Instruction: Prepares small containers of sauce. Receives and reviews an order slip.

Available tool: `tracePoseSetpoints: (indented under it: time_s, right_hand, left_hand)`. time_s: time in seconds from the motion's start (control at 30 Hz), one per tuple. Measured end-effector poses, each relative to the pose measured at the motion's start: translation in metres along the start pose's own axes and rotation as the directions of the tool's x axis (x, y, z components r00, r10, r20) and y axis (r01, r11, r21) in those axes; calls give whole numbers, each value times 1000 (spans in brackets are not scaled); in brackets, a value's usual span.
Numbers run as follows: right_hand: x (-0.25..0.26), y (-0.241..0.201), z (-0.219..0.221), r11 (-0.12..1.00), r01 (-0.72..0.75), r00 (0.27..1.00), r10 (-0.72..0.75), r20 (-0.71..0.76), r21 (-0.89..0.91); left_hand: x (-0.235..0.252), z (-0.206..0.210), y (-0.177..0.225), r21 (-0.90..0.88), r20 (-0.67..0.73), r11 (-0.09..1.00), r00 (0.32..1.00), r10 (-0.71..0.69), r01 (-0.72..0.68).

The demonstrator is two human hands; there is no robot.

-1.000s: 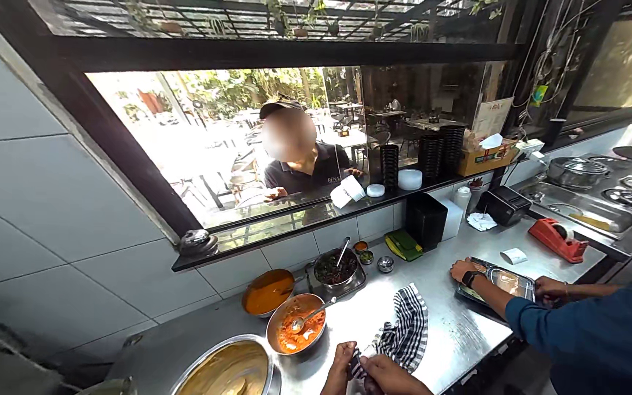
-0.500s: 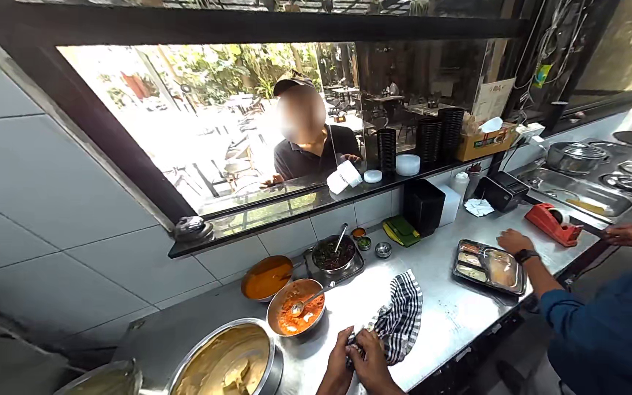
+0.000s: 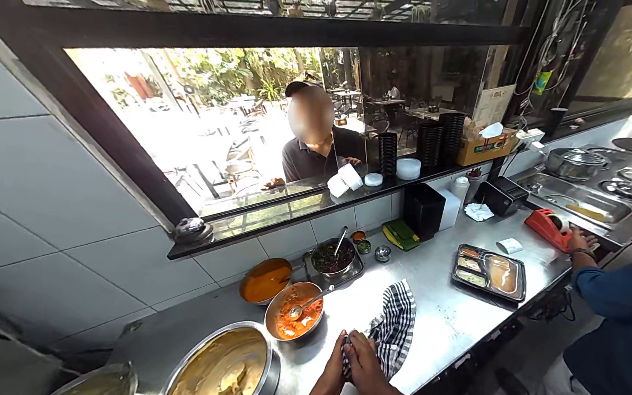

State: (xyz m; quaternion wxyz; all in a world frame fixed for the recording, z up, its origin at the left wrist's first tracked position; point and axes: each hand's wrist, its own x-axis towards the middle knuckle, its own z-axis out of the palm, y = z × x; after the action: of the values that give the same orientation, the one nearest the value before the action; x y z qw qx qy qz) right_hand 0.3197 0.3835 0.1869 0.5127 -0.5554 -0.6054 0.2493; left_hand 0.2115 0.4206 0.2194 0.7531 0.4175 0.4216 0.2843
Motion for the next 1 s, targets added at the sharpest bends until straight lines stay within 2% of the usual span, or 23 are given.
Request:
tracePoseSetpoints:
  time_s: [0.07,0.13,0.23,0.27,0.3,0.37,0.43,0.47,0.5,0.53,0.57,0.6,0.63,0.67,0.7,0.73,0.77,0.8,0.83,0.9,0.93,0.97,1.0]
  right_hand:
    - [-5,3,4,999,33,999,-33,2,-35]
    - [-17,20,3,954,245,969,-236,70,-173]
    - [-20,45,-13,664,641,767,-567,299,-386]
    - [-17,48,-15,607,681,731,-601,324,-410]
    - [-15,49,-14,613,669,741,-595,312,-420]
    - [-13,44,-3,804,493,870,-461,177,-332]
    - [-16,13,8,992,112,994,-111,25,-63]
    - [-15,-5,9,996,-70,998,70,2,58]
    - [-14,-17,10,977,-176,984,179,-14,124]
    - [-17,-22,12,975,-186,981,192,-37,118]
    - [-23,-18,12,994,-98,993,100,-55,36]
    - [-30,-7,10,991,75,996,-79,-29,-112]
    - [-35,10,6,906,302,953,-299,58,-295]
    - [-34,25,-2,751,507,858,-484,169,-424]
    - [-30,36,-9,601,636,760,-595,260,-484]
    - [-28,41,-13,513,690,705,-637,313,-511]
    - [-25,42,-12,500,687,704,-638,313,-527]
    - [-22,41,-8,560,639,750,-607,265,-528]
    - [-22,37,0,680,547,828,-527,194,-489]
    - [-29,14,12,954,218,976,-207,70,-208]
    - [-31,-5,12,1000,-5,997,4,72,18]
    - [-28,-21,9,953,-208,976,186,117,218]
    - [-24,-29,6,877,-338,941,301,158,341]
  left_hand:
    - [-2,-7,1,94,16,995,999,-48,47]
    - [-7,-17,1,174,27,973,987,-160,153]
    - [-10,-25,1,272,58,927,957,-284,259]
    - [-9,-25,2,292,62,921,955,-289,259]
    - [-9,-25,2,294,58,927,963,-262,235]
    - [-4,-23,0,234,48,965,990,-134,120]
    - [2,-19,-6,197,4,980,1000,-6,5]
    - [3,-17,-6,218,-11,976,1000,25,-22]
    - [2,-16,-4,251,-17,968,999,31,-25]
    - [-1,-15,-1,286,-17,958,1000,16,-10]
    - [-5,-15,3,321,-3,947,1000,-19,19]
    - [-11,-17,6,344,28,937,997,-75,61]
    - [-16,-20,7,341,57,934,990,-132,105]
    - [-18,-21,7,324,88,935,979,-182,145]
    - [-18,-21,5,295,119,940,970,-213,170]
    - [-17,-22,2,258,144,951,966,-214,172]
    - [-15,-24,0,223,153,964,971,-185,148]
    - [-12,-24,0,200,136,974,982,-131,103]
    - [-10,-24,-1,195,93,979,993,-74,55]
    - [-7,-24,-7,246,-11,969,1000,5,-2]
    - [-6,-27,-11,290,-41,957,999,26,-13]
    - [-5,-29,-13,332,-57,943,997,45,-23]
    - [-6,-31,-13,363,-47,931,998,49,-29]
